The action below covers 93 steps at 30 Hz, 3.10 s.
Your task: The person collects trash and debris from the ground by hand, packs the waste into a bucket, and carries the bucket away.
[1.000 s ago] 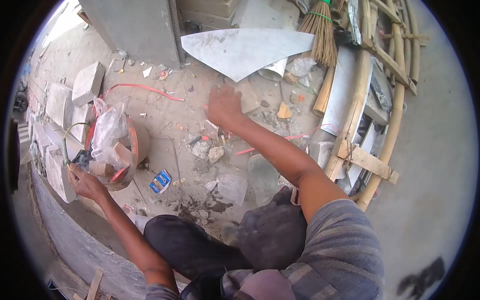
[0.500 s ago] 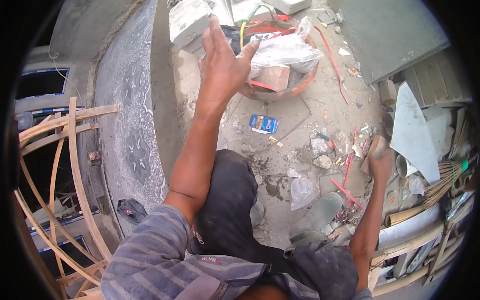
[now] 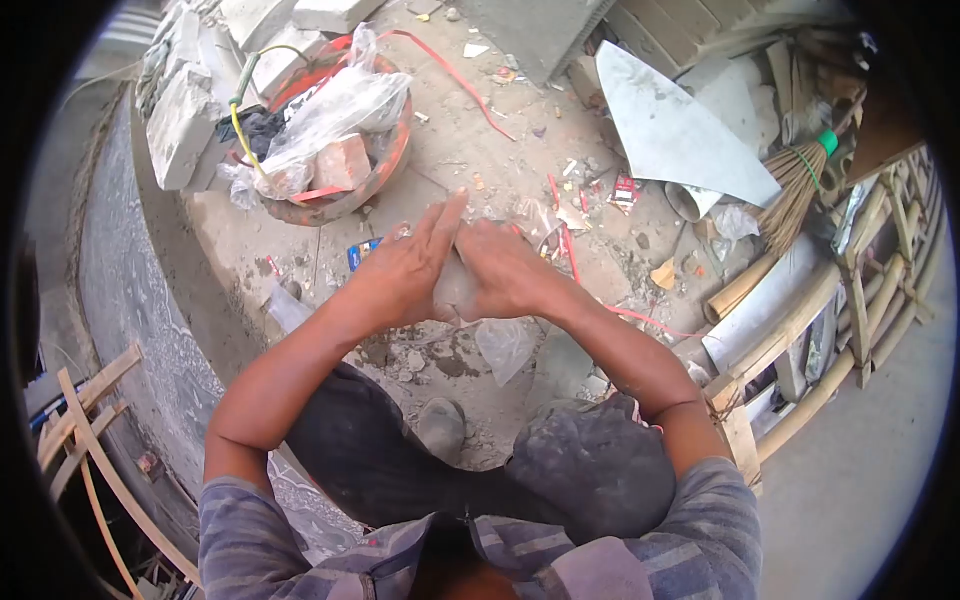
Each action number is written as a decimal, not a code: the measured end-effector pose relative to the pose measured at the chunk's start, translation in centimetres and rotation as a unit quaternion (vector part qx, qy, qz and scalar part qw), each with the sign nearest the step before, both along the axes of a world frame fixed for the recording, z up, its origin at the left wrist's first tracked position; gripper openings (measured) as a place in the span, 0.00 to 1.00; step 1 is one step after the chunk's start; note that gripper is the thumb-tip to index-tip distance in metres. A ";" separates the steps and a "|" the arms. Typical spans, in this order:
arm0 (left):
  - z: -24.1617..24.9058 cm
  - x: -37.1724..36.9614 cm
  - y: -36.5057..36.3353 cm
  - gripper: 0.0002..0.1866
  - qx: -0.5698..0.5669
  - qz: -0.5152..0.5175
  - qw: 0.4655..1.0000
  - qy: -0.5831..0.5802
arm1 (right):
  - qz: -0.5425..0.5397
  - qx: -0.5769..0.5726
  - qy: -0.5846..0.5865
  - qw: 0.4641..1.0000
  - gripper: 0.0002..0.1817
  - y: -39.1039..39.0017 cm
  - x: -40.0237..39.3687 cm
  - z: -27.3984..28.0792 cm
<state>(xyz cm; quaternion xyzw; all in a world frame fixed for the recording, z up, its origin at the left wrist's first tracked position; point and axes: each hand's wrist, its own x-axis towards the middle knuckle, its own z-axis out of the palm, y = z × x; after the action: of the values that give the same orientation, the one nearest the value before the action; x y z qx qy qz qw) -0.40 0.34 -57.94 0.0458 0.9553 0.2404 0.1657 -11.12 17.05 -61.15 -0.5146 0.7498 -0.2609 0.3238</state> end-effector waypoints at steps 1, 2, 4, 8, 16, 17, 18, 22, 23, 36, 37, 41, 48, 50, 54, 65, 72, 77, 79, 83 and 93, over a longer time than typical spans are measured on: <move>0.4 0.2 -0.6 0.70 0.035 0.017 0.998 -0.042 | 0.009 0.000 -0.003 1.000 0.40 -0.1 0.3 0.1; 1.1 0.2 -0.9 0.70 0.034 0.013 0.996 -0.076 | 0.022 -0.001 -0.008 1.000 0.42 -0.1 0.4 0.1; 2.2 0.1 -1.3 0.70 0.029 0.010 0.990 -0.140 | 0.034 -0.070 -0.039 0.996 0.42 0.1 0.7 -1.2; 1.3 3.2 -5.2 0.68 0.019 0.046 0.982 -0.181 | -0.062 -0.093 -0.063 0.992 0.41 2.6 -0.3 -5.4; -3.3 21.0 -15.8 0.51 -0.113 0.480 0.852 -0.175 | -0.176 0.092 0.153 0.968 0.40 7.2 -4.6 -13.2; -5.1 24.0 -17.0 0.50 -0.143 0.524 0.829 -0.132 | -0.173 0.077 0.111 0.976 0.41 7.1 -4.4 -14.1; -7.9 27.7 -18.7 0.50 -0.203 0.548 0.804 -0.114 | -0.168 0.082 0.113 0.976 0.40 6.8 -4.1 -14.3; -11.9 32.1 -20.1 0.50 -0.333 0.563 0.741 -0.156 | -0.138 0.090 0.132 0.978 0.40 4.6 -4.6 -13.5; -12.0 30.2 -17.9 0.51 -0.373 0.486 0.779 -0.136 | -0.130 0.097 0.134 0.978 0.40 4.3 -4.6 -13.0; -19.1 12.7 -6.6 0.55 -0.086 0.052 0.995 -0.008 | 0.070 0.029 0.267 0.961 0.29 3.1 0.6 -10.7; -18.9 12.4 -5.7 0.54 -0.083 0.047 0.995 -0.013 | 0.080 0.044 0.290 0.953 0.28 3.6 1.3 -10.9; -21.2 12.8 -4.6 0.45 -0.050 0.093 0.992 0.076 | 0.057 -0.002 0.322 0.945 0.27 5.8 1.5 -16.1; -21.1 13.2 -5.9 0.32 -0.092 0.086 0.990 0.060 | -0.156 -0.115 0.063 0.979 0.27 2.4 -4.2 -8.7; -19.6 12.3 -5.9 0.36 -0.138 0.117 0.982 0.053 | -0.192 -0.180 -0.040 0.964 0.27 -1.8 -4.9 -1.6; -18.7 11.2 -6.7 0.43 -0.147 0.177 0.972 0.043 | -0.068 -0.428 0.101 0.895 0.28 -12.7 -6.8 3.9; -20.4 12.5 -8.4 0.31 -0.181 0.138 0.973 0.029 | 0.195 -0.069 0.048 0.977 0.23 0.8 4.0 -8.7; -7.7 5.8 -8.6 0.30 -0.001 0.010 0.996 0.091 | 0.339 0.051 0.151 0.927 0.11 8.2 7.9 -14.6; 4.4 -1.6 -9.4 0.25 -0.144 0.030 0.967 0.207 | 0.011 -0.049 0.028 0.998 0.06 5.0 2.7 -10.3; 5.0 -3.2 -11.9 0.18 -0.148 0.090 0.941 0.291 | -0.174 -0.163 -0.027 0.971 0.06 2.1 -0.8 -5.7; 3.4 -5.0 -12.9 0.14 -0.034 0.200 0.920 0.335 | -0.319 -0.326 -0.035 0.889 0.07 -4.5 -6.5 0.5; -3.6 -5.7 -17.9 0.26 -0.254 0.249 0.855 0.377 | -0.058 -0.197 0.328 0.922 0.11 -22.6 -5.5 -5.9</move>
<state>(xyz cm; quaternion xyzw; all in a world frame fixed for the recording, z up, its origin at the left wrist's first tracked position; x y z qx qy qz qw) -6.12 -17.52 -61.53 -0.1502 0.9520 -0.0129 -0.2664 -16.58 -5.53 -67.02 -0.5807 0.7758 -0.2384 -0.0639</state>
